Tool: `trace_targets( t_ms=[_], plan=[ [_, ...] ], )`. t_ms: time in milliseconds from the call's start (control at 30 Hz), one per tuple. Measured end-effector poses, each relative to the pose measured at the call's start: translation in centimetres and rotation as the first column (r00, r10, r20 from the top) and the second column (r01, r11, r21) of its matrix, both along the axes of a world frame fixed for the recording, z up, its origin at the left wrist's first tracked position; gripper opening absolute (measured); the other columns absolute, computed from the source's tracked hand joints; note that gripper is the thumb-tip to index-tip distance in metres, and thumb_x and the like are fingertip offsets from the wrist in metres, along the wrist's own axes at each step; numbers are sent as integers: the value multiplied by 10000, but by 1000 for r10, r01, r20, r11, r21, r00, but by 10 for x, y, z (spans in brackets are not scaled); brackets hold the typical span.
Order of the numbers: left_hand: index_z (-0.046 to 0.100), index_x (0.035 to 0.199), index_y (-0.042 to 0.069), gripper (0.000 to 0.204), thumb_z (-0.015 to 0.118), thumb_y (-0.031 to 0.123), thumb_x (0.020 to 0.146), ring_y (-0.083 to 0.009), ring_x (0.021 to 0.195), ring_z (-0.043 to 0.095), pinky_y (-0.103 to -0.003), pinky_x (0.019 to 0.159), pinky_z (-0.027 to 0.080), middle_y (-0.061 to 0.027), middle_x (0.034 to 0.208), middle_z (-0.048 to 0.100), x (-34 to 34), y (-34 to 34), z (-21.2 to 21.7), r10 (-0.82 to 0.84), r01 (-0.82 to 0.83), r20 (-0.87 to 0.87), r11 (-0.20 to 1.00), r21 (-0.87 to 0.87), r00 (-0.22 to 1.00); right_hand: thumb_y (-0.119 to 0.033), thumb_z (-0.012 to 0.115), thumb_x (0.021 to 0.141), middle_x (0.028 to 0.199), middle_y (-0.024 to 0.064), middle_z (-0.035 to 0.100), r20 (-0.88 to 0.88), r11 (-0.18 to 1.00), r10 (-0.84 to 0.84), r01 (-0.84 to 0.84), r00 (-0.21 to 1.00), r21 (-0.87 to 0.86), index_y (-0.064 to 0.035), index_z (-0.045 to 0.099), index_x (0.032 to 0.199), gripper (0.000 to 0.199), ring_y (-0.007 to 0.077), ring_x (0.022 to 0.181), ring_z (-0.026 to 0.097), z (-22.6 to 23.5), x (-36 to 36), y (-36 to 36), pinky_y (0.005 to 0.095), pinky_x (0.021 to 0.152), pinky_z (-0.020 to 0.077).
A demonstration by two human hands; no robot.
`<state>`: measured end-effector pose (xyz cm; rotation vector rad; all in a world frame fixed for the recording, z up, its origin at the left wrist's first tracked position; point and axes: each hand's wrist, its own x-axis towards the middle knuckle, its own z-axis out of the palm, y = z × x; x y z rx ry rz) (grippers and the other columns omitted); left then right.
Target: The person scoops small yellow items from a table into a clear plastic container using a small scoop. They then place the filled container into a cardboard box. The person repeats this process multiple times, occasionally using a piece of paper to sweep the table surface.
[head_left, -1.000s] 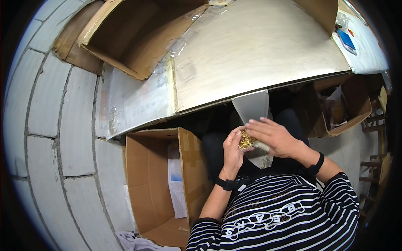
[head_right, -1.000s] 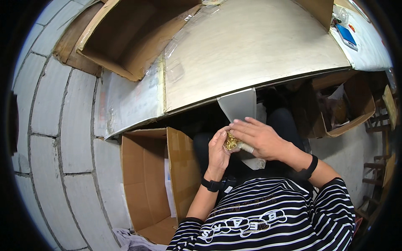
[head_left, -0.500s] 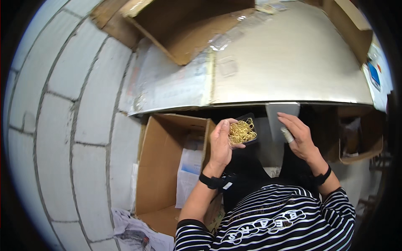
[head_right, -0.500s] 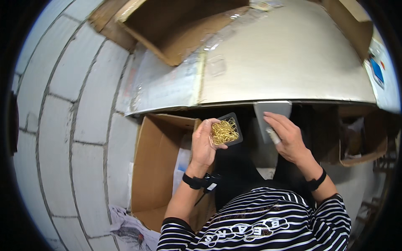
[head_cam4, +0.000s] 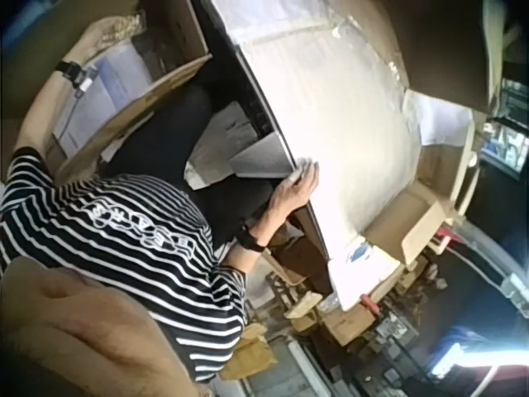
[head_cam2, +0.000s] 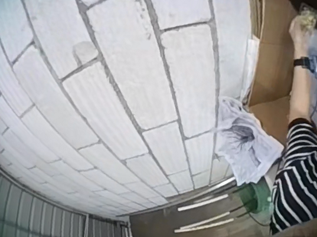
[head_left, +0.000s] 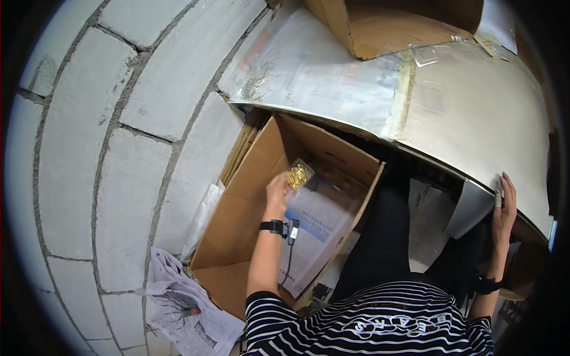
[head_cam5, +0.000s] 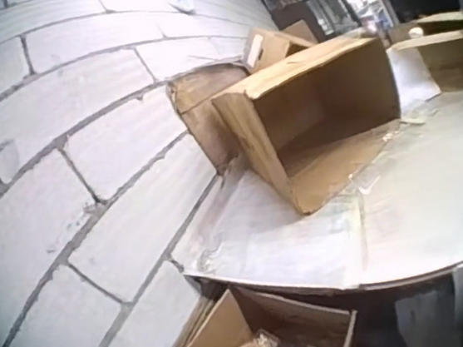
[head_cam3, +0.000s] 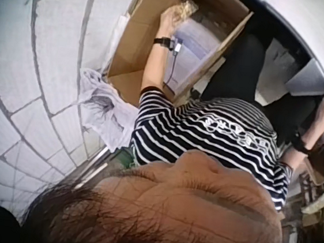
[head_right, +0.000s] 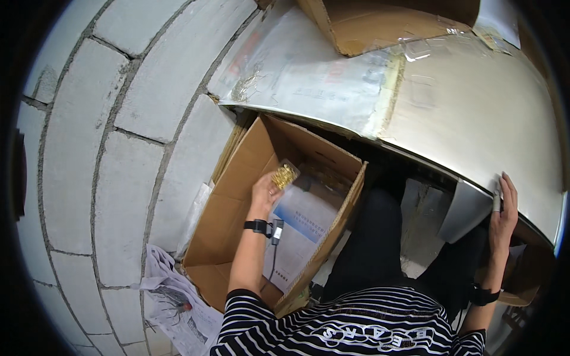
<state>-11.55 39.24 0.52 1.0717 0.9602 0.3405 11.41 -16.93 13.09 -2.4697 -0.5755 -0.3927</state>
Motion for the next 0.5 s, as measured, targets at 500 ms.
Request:
trace_targets(
  t_ms=[500],
  plan=[
    [582,971,55,78,541,82,910,-176,805,613,-322,657,541,-64,895,616,8,-118,-194,-238,155,-253,938,-309,938,-126,336,984,1375,168,479,296,974,-55,116,954,-193,15,496,1306,385,305,1298,428,-40,19,10,393,1101,294]
  ],
)
